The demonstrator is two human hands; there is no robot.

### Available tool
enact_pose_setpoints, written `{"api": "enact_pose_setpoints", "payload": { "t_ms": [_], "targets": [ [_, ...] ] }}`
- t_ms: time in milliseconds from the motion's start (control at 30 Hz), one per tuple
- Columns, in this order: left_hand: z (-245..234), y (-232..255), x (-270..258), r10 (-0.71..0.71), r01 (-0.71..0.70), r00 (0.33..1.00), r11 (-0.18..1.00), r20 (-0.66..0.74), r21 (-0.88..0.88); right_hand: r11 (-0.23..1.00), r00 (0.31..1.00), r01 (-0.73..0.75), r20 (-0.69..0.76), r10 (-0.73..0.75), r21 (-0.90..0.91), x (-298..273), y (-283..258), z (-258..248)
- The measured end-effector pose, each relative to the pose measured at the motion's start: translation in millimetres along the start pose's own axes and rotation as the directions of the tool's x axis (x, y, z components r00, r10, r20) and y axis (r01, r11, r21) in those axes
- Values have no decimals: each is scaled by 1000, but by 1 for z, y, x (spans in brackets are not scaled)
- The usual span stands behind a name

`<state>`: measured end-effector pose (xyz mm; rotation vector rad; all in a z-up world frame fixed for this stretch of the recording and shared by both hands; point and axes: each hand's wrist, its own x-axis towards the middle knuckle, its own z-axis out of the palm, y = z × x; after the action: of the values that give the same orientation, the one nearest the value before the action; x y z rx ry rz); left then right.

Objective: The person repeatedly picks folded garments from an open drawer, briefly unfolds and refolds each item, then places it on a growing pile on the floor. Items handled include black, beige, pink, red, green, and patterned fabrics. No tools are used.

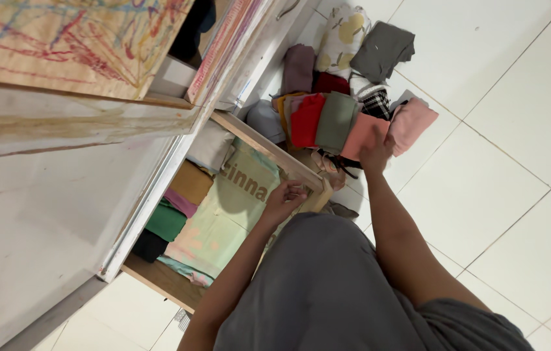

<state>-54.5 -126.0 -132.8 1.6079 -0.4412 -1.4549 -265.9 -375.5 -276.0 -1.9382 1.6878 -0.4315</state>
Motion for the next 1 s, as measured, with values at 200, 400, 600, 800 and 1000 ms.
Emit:
{"api": "enact_pose_setpoints", "payload": {
  "t_ms": [200,400,600,800,1000],
  "targets": [
    [-1,8,-4,-1,1,1000,1000,-5,3,993,993,-51,99,62,-110,-6,0,9],
    [-4,15,-9,21,-21,1000,1000,-5,-18,990,991,50,128,-33,-135,-2,-3,-9],
    [-20,18,-22,82,-84,995,996,-60,-20,966,975,220,52,-214,-139,-20,-14,-27],
    [-38,19,-44,59,-69,991,994,-118,-84,924,924,382,19,-383,34,-44,-47,-43],
    [-52,0,-55,170,-190,968,977,-184,-101,828,832,545,32,-553,131,-61,-118,-61]
  ]
}}
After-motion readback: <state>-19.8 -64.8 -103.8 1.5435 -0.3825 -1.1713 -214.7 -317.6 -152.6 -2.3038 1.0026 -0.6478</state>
